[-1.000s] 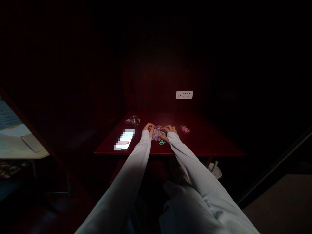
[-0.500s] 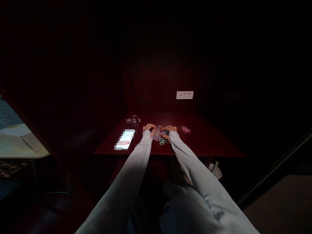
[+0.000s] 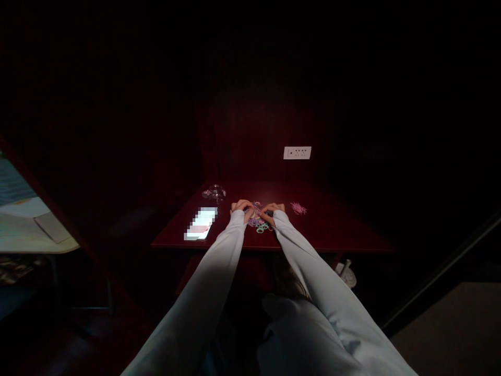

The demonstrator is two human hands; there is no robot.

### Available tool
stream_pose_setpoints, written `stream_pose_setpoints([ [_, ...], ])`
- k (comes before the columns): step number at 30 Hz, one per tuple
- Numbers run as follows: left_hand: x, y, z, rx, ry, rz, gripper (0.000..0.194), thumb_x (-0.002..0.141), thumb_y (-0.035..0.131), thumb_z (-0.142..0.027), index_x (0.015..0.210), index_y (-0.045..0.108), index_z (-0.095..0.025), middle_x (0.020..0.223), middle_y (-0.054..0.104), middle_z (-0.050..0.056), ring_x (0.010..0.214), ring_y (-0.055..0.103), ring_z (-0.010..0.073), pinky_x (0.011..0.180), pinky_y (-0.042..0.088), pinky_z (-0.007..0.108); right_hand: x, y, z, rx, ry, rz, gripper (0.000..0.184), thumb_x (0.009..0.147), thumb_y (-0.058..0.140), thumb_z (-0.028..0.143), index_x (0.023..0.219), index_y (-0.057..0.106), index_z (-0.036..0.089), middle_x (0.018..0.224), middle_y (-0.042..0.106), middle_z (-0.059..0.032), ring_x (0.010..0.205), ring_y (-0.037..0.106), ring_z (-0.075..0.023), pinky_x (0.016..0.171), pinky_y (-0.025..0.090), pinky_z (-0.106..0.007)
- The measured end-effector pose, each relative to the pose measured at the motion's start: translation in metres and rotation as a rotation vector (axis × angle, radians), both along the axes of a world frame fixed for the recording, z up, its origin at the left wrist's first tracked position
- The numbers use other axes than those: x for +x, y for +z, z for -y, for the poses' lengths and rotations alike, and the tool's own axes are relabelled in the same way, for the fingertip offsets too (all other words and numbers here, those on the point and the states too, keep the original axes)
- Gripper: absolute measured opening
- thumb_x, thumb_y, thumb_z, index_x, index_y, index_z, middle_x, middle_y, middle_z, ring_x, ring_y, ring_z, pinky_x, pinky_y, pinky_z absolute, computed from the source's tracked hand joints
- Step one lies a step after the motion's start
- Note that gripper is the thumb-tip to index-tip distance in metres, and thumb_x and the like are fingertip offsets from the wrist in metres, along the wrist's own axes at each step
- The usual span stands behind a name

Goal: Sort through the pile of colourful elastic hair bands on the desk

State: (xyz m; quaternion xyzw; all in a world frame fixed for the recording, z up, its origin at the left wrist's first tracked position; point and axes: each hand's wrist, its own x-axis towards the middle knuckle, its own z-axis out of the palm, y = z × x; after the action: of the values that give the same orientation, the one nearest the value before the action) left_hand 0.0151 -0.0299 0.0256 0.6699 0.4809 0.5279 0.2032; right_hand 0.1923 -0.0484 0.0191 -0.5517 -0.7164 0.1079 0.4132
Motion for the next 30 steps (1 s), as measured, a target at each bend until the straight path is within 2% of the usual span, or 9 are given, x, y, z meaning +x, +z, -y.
stream_pose_setpoints([
  [3, -0.002, -0.003, -0.004, -0.003, -0.028, -0.017, 0.013, 0.077, 0.073, -0.013, 0.072, 0.072, -0.024, 0.102, 0.075, 0.002, 0.109, 0.058, 0.0252, 0.107, 0.040, 0.042, -0.001, 0.000, 0.001, -0.012, 0.027, 0.005, 0.023, 0.089, 0.073, 0.049, 0.082, 0.081, 0.029, 0.105, 0.071, -0.0048, 0.115, 0.050, -0.0265, 0.100, 0.040, -0.040],
  [6, -0.002, -0.006, -0.007, 0.002, -0.002, -0.017, 0.014, 0.081, 0.071, -0.013, 0.073, 0.072, -0.024, 0.107, 0.075, 0.002, 0.111, 0.058, 0.0250, 0.108, 0.038, 0.043, -0.002, 0.001, 0.001, -0.030, 0.046, 0.019, 0.021, 0.087, 0.077, 0.050, 0.084, 0.082, 0.030, 0.107, 0.072, -0.0047, 0.113, 0.050, -0.0263, 0.102, 0.039, -0.040],
  [12, -0.004, -0.007, -0.011, -0.034, -0.033, -0.061, 0.013, 0.079, 0.074, -0.015, 0.073, 0.074, -0.026, 0.105, 0.076, 0.002, 0.109, 0.057, 0.0259, 0.105, 0.039, 0.042, -0.001, 0.000, 0.000, -0.021, 0.017, -0.004, 0.014, 0.084, 0.078, 0.041, 0.080, 0.081, 0.028, 0.103, 0.072, -0.0045, 0.113, 0.052, -0.0256, 0.101, 0.038, -0.040],
  [18, -0.001, -0.003, -0.002, -0.020, -0.017, -0.069, 0.012, 0.074, 0.080, -0.018, 0.072, 0.071, -0.026, 0.105, 0.075, 0.001, 0.109, 0.055, 0.0274, 0.101, 0.038, 0.043, 0.000, 0.002, -0.002, 0.004, 0.019, -0.023, 0.015, 0.084, 0.076, 0.041, 0.079, 0.080, 0.027, 0.101, 0.073, -0.0049, 0.114, 0.054, -0.0270, 0.101, 0.038, -0.042],
  [23, 0.000, -0.002, 0.002, -0.017, 0.016, -0.049, 0.011, 0.077, 0.078, -0.019, 0.073, 0.070, -0.026, 0.101, 0.075, 0.001, 0.106, 0.054, 0.0270, 0.100, 0.039, 0.043, 0.001, 0.002, -0.001, -0.003, 0.019, -0.038, 0.010, 0.084, 0.074, 0.035, 0.082, 0.080, 0.027, 0.103, 0.074, -0.0055, 0.115, 0.054, -0.0274, 0.101, 0.040, -0.043],
  [27, -0.002, -0.004, 0.000, 0.002, -0.020, -0.048, 0.012, 0.076, 0.083, -0.025, 0.072, 0.071, -0.026, 0.102, 0.075, 0.000, 0.104, 0.053, 0.0262, 0.100, 0.039, 0.042, 0.001, 0.003, 0.000, -0.008, 0.014, -0.047, 0.011, 0.083, 0.074, 0.036, 0.083, 0.080, 0.027, 0.103, 0.073, -0.0058, 0.115, 0.054, -0.0278, 0.099, 0.041, -0.042],
  [30, -0.001, -0.004, -0.001, -0.009, -0.030, -0.066, 0.014, 0.075, 0.085, -0.024, 0.071, 0.072, -0.026, 0.102, 0.075, 0.001, 0.105, 0.054, 0.0262, 0.101, 0.039, 0.042, 0.000, 0.004, 0.001, -0.004, 0.018, -0.049, 0.010, 0.083, 0.074, 0.035, 0.083, 0.080, 0.027, 0.101, 0.074, -0.0054, 0.114, 0.054, -0.0273, 0.100, 0.040, -0.042],
])
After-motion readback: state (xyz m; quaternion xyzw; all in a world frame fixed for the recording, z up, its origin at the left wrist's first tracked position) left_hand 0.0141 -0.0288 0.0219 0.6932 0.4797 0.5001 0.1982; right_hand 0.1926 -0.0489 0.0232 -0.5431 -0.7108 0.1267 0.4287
